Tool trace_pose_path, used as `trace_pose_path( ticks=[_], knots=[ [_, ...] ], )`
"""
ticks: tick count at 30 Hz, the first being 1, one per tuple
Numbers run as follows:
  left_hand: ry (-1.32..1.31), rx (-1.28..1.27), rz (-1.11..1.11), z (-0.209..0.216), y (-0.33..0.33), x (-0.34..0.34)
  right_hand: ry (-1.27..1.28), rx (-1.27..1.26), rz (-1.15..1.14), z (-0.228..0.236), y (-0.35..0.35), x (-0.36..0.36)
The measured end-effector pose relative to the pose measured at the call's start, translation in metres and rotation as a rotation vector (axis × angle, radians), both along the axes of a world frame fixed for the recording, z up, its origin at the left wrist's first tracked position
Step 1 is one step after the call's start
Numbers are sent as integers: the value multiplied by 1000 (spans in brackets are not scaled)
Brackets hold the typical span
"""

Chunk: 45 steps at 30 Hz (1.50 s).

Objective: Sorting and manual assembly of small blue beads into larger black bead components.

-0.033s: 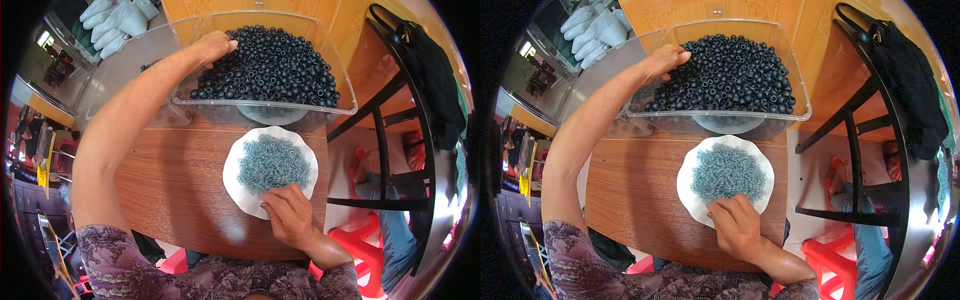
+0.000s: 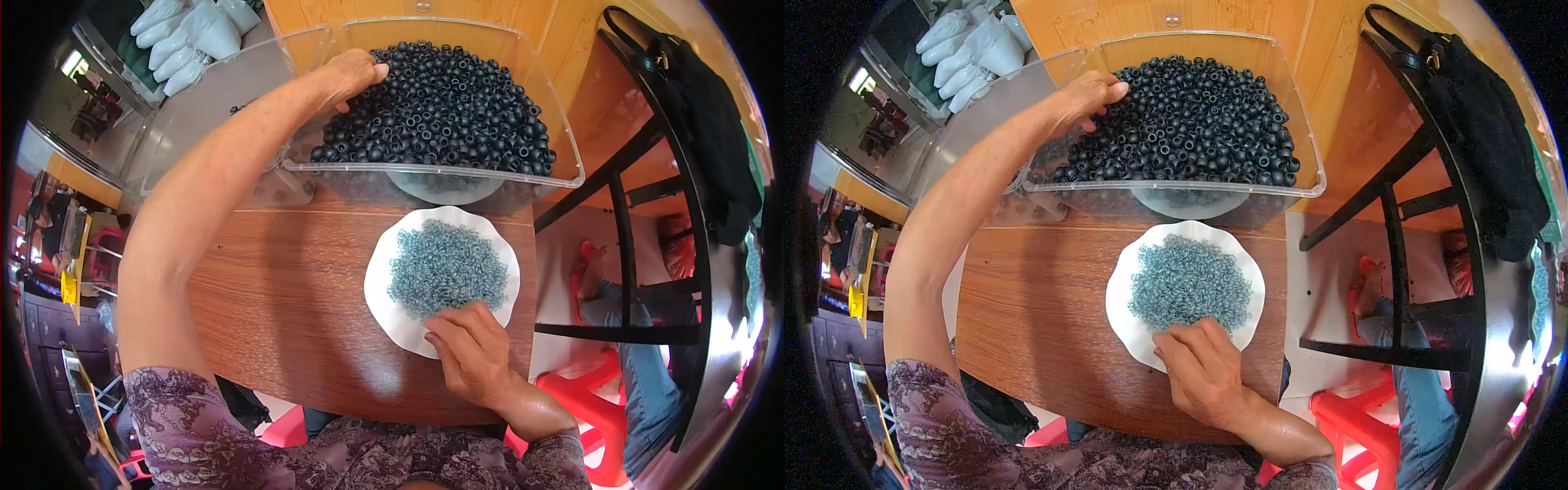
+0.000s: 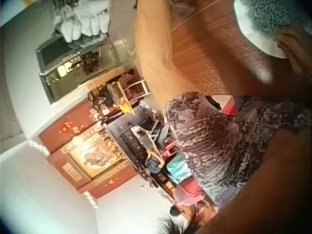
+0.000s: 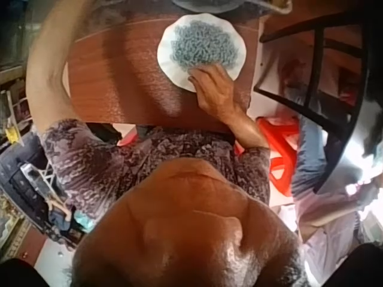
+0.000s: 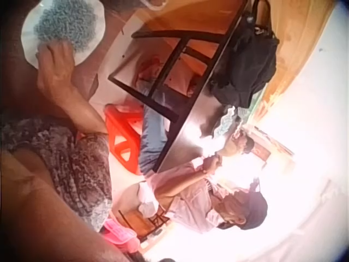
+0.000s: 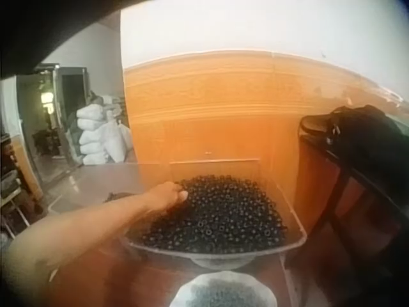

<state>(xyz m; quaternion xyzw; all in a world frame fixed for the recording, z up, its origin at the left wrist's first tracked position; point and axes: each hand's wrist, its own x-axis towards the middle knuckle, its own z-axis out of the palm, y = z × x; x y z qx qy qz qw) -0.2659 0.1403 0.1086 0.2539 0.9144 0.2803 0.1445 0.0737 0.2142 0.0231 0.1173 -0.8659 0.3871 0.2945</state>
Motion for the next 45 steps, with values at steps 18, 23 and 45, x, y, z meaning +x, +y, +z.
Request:
trace_pose_path(
  ticks=[18,23,45],
  knots=[
    [-60,232,-105,-54,63,-68,94,-68,67,-4,2,-1],
    [-62,174,-278,-46,79,-25,77,-66,93,-4,-1,-4],
    [-328,213,154,-2,31,-32,97,-55,22,-4,-1,-2]
  ],
)
